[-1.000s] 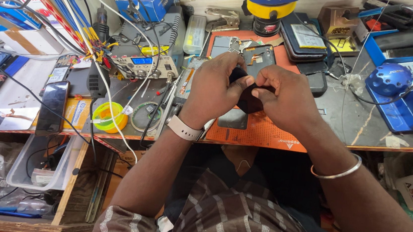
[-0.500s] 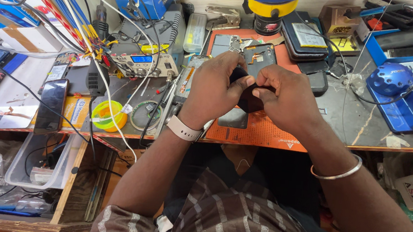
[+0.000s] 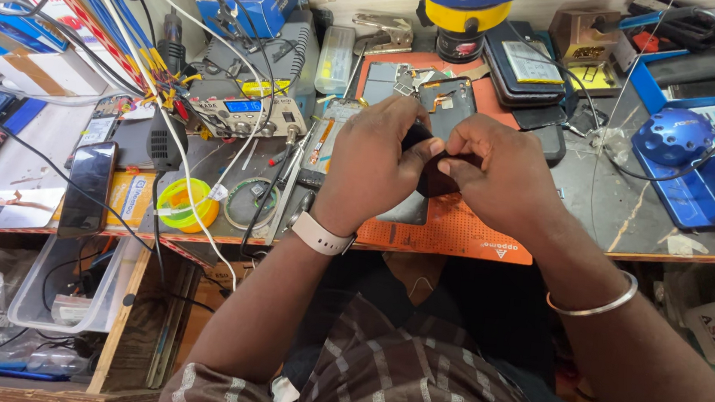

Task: The person repairs a smartphone at a cluttered workbench. They peel a small component from the phone, remove and reposition the battery, unscrew parts with a screwdriver, connect a cable to the board, and press the phone's frame back together.

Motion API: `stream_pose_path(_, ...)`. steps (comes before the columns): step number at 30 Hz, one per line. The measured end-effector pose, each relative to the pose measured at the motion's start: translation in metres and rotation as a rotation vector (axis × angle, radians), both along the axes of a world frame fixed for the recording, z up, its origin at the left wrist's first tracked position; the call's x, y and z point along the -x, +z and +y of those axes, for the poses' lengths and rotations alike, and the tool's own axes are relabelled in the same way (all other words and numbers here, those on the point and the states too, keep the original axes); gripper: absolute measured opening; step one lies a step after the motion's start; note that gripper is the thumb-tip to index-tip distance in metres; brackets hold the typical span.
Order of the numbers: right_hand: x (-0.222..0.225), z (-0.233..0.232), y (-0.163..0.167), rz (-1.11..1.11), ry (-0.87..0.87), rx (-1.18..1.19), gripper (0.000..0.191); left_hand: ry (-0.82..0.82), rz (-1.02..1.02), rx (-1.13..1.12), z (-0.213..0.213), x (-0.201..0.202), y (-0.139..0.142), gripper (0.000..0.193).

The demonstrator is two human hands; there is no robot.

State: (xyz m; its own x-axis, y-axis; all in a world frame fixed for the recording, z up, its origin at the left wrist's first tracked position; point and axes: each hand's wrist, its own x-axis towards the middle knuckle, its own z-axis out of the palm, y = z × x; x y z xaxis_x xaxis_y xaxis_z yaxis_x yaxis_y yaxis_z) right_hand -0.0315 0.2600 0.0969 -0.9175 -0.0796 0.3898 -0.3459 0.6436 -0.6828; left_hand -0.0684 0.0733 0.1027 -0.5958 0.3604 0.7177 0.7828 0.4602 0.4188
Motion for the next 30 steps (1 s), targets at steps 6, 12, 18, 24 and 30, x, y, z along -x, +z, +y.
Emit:
stream_pose_path(6, 0.001, -0.0011, -0.0034, 0.038, 0.007, 0.02, 0.016, 0.0, -0.008, -0.002, -0.0001, 0.0024, 0.0004, 0.027)
stream_pose_path(12, 0.0009, -0.0032, -0.0041, 0.045, 0.009, 0.029, 0.015, -0.005, -0.013, -0.002, -0.0029, 0.0027, -0.0008, 0.027)
stream_pose_path(18, -0.0003, -0.005, -0.0059, 0.027, 0.003, 0.053, 0.015, -0.001, -0.003, -0.003, -0.0037, 0.0026, -0.0024, 0.029)
stream_pose_path(24, 0.0003, -0.0087, -0.0048, 0.004, 0.019, 0.127, 0.014, 0.015, 0.001, -0.01, -0.0038, 0.0034, -0.003, 0.029)
stream_pose_path(30, -0.001, -0.0086, -0.0019, -0.072, -0.033, 0.05, 0.014, -0.023, -0.051, -0.01, -0.0073, 0.0065, -0.0024, 0.028)
